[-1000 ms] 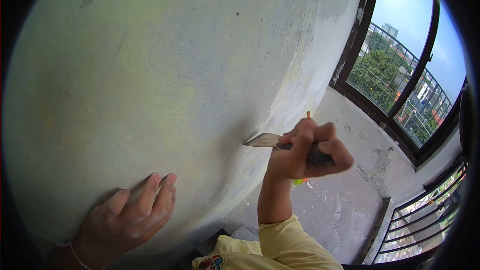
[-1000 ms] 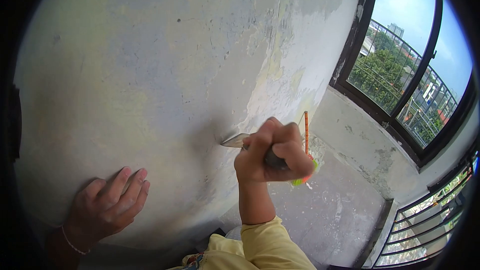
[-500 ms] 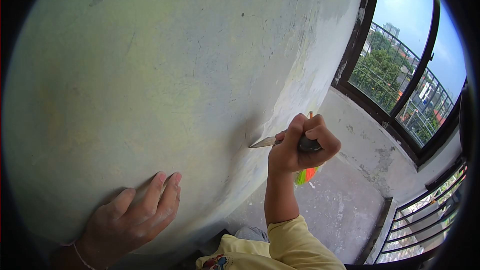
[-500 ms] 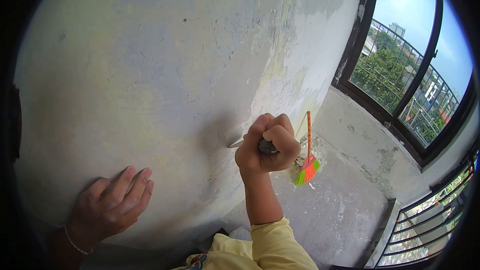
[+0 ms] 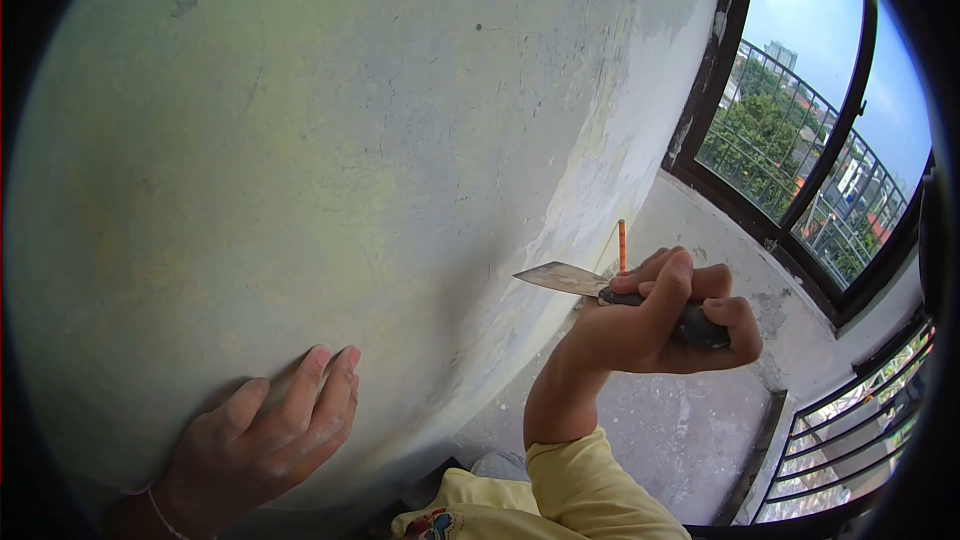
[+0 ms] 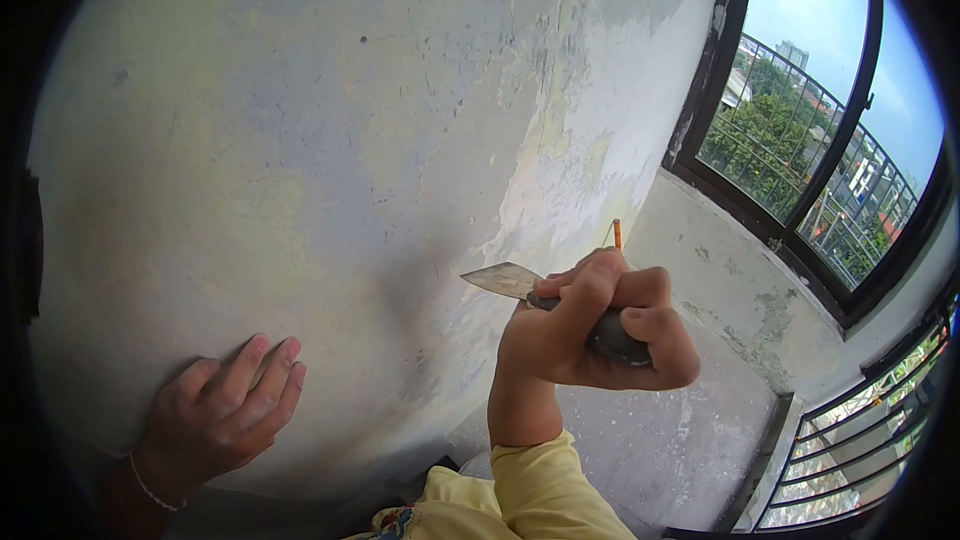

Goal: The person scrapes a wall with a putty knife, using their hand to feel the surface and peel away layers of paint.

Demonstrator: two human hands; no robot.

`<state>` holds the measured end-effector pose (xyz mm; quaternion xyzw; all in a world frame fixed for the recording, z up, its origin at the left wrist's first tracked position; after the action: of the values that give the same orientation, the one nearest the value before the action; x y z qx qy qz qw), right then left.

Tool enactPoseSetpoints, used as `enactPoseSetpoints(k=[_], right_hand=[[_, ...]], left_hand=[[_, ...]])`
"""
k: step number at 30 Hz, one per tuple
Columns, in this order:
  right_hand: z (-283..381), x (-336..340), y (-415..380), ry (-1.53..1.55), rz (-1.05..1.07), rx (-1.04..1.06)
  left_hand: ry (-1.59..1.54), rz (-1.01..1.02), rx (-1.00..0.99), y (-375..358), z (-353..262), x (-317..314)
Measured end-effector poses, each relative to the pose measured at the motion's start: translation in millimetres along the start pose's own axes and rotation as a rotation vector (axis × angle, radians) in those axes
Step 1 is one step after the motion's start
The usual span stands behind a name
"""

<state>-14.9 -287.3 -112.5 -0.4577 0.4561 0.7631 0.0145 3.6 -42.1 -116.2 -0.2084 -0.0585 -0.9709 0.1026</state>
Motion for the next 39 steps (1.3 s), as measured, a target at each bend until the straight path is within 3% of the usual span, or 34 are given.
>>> enactPoseSetpoints(k=[3,8,13,16,20,24,26,28,29,30,33,34,36,39], right_hand=[[5.5,14.2,9.1,-0.005,-0.145,-0.006],[-16.8,-3.8,-18.6,-0.054,0.026,-0.058],[7.2,13.4,-0.9,-0.018,-0.170,-0.002],[-12.4,4.0,-22.8,-0.128,-0.070,-0.091],[-1.7,1.0,-13.7,-0.091,-0.039,-0.022],[1.4,18.0,-1.0,-0.002,-0.227,-0.007],[-27.0,-11.4,-33.6,-0.163,0.092,0.016],[-7.0,-29.8,-42.8,-0.269,0.357,0.332],[-21.6,-9.9,-42.2,-0.157,0.176,0.034],[-15.8,-3.6,-26.2,-0.109,0.056,-0.090],[-4.0,19.8,2.1,-0.055,-0.189,-0.073],[-8.9,18.4,-4.0,-0.056,-0.190,-0.074],[-13.5,-6.2,-20.9,-0.216,0.024,0.011],[-13.6,-3.5,-18.8,-0.122,0.014,-0.053]], left_hand=[[-0.002,-0.016,-0.015,-1.9,-0.8,0.2],[0.011,-0.009,-0.020,-1.1,-1.1,1.7],[-0.043,0.007,0.014,-2.3,0.7,-0.9],[-0.013,-0.010,-0.019,-3.6,-2.0,1.1],[0.015,-0.004,-0.014,-1.1,-1.1,2.1],[-0.021,0.002,0.015,-1.5,1.0,2.5],[0.023,-0.001,-0.021,-1.9,-0.4,2.5],[0.007,-0.046,0.014,-6.8,-2.1,-3.7],[-0.022,-0.085,0.045,-10.9,-2.7,-4.3],[-0.025,-0.083,0.047,-9.1,-0.5,-0.9],[0.011,-0.002,-0.027,-2.0,-0.7,2.7],[0.012,0.002,-0.026,-1.7,-0.5,2.4],[0.012,0.002,-0.028,-4.8,-3.8,-1.4],[-0.017,-0.082,0.029,-8.3,-2.8,-0.3]])
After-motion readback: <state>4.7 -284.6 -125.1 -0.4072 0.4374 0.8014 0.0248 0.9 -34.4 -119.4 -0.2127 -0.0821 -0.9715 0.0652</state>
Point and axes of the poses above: each hand's wrist, its own y-axis towards the middle knuckle, its own x-axis out of the back of the hand, z = x × y, the point moved 9 cm from there along y, towards the middle knuckle
